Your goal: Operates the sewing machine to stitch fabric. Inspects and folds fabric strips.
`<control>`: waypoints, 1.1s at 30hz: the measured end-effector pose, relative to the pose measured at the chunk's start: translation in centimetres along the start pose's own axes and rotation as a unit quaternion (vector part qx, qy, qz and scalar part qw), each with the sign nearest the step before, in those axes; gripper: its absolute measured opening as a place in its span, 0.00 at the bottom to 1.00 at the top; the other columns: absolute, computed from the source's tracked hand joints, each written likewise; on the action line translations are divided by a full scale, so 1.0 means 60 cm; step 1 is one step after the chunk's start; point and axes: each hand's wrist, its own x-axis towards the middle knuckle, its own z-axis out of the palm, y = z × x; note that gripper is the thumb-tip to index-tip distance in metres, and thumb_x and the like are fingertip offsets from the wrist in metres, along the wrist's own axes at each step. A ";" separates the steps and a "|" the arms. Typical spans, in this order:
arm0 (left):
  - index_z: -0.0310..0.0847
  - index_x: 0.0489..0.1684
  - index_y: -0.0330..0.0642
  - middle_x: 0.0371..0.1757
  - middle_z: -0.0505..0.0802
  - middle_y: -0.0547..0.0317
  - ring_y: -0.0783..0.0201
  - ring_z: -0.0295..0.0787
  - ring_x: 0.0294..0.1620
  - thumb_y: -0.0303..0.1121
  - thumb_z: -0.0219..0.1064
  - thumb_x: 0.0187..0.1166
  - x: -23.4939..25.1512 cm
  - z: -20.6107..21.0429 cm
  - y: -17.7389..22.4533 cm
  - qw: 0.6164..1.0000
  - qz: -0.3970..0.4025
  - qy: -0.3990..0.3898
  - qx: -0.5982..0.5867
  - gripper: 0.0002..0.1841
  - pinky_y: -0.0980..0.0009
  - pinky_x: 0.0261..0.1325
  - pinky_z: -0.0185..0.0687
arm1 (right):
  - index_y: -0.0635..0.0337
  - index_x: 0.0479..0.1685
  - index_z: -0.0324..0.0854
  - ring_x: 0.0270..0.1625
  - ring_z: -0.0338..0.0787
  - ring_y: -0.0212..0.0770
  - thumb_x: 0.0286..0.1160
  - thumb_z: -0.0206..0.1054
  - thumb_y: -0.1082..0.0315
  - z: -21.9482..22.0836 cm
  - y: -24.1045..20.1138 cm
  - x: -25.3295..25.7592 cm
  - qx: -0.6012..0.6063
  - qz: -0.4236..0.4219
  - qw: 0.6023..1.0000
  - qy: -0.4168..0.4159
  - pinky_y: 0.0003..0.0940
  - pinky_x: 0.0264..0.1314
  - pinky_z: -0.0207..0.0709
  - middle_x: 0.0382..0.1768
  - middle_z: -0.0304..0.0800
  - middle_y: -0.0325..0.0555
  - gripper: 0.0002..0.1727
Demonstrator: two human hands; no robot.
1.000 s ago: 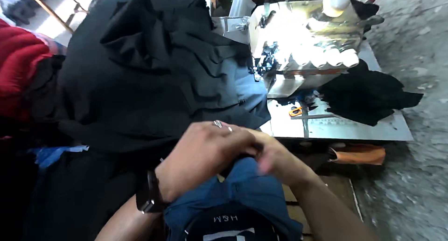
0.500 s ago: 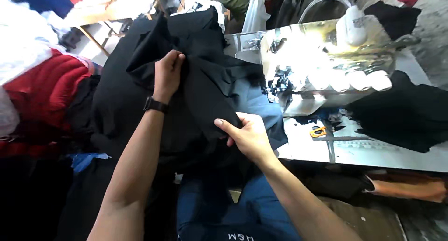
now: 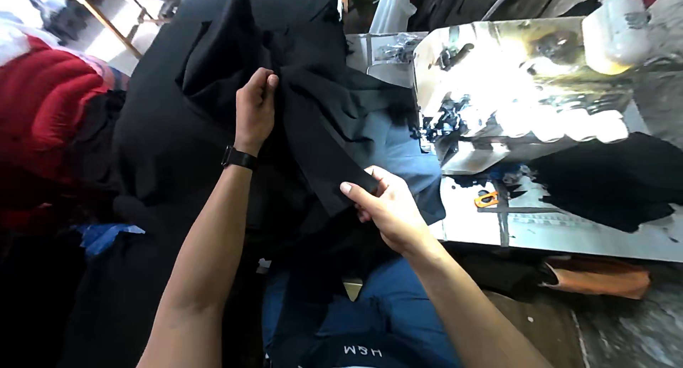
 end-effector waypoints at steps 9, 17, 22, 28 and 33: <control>0.85 0.45 0.31 0.31 0.90 0.54 0.70 0.85 0.31 0.33 0.55 0.92 -0.001 0.005 0.003 0.999 -0.010 0.028 0.042 0.15 0.70 0.42 0.82 | 0.52 0.27 0.88 0.13 0.74 0.23 0.87 0.62 0.53 -0.013 0.010 -0.039 -0.200 -0.001 0.977 -0.070 0.23 0.17 0.69 0.14 0.82 0.28 0.20; 0.86 0.46 0.40 0.32 0.92 0.47 0.47 0.93 0.37 0.43 0.52 0.93 0.013 0.023 0.011 0.985 -0.043 -0.043 0.159 0.19 0.43 0.43 0.85 | 0.56 0.27 0.87 0.16 0.74 0.19 0.87 0.63 0.58 -0.044 0.069 -0.222 -0.232 -0.205 0.951 0.015 0.18 0.17 0.70 0.15 0.78 0.30 0.18; 0.86 0.53 0.41 0.38 0.94 0.41 0.38 0.94 0.45 0.48 0.50 0.94 0.011 0.021 0.040 0.972 -0.094 -0.072 0.201 0.22 0.34 0.50 0.84 | 0.54 0.27 0.86 0.17 0.78 0.25 0.90 0.57 0.53 -0.055 0.102 -0.186 -0.273 -0.224 0.935 0.023 0.25 0.21 0.75 0.16 0.80 0.31 0.23; 0.85 0.53 0.34 0.39 0.93 0.41 0.46 0.93 0.43 0.42 0.53 0.94 0.020 0.009 0.089 0.987 -0.045 -0.066 0.142 0.20 0.43 0.53 0.85 | 0.58 0.33 0.85 0.21 0.87 0.27 0.94 0.53 0.53 -0.083 0.040 -0.105 -0.263 -0.147 0.950 0.080 0.27 0.27 0.81 0.24 0.93 0.35 0.24; 0.86 0.51 0.38 0.41 0.93 0.39 0.38 0.92 0.50 0.47 0.51 0.94 0.037 0.024 0.043 0.966 -0.122 -0.112 0.197 0.22 0.34 0.55 0.82 | 0.63 0.32 0.84 0.17 0.86 0.32 0.94 0.54 0.55 -0.048 0.040 -0.091 -0.157 -0.008 0.987 -0.037 0.28 0.20 0.80 0.23 0.94 0.40 0.24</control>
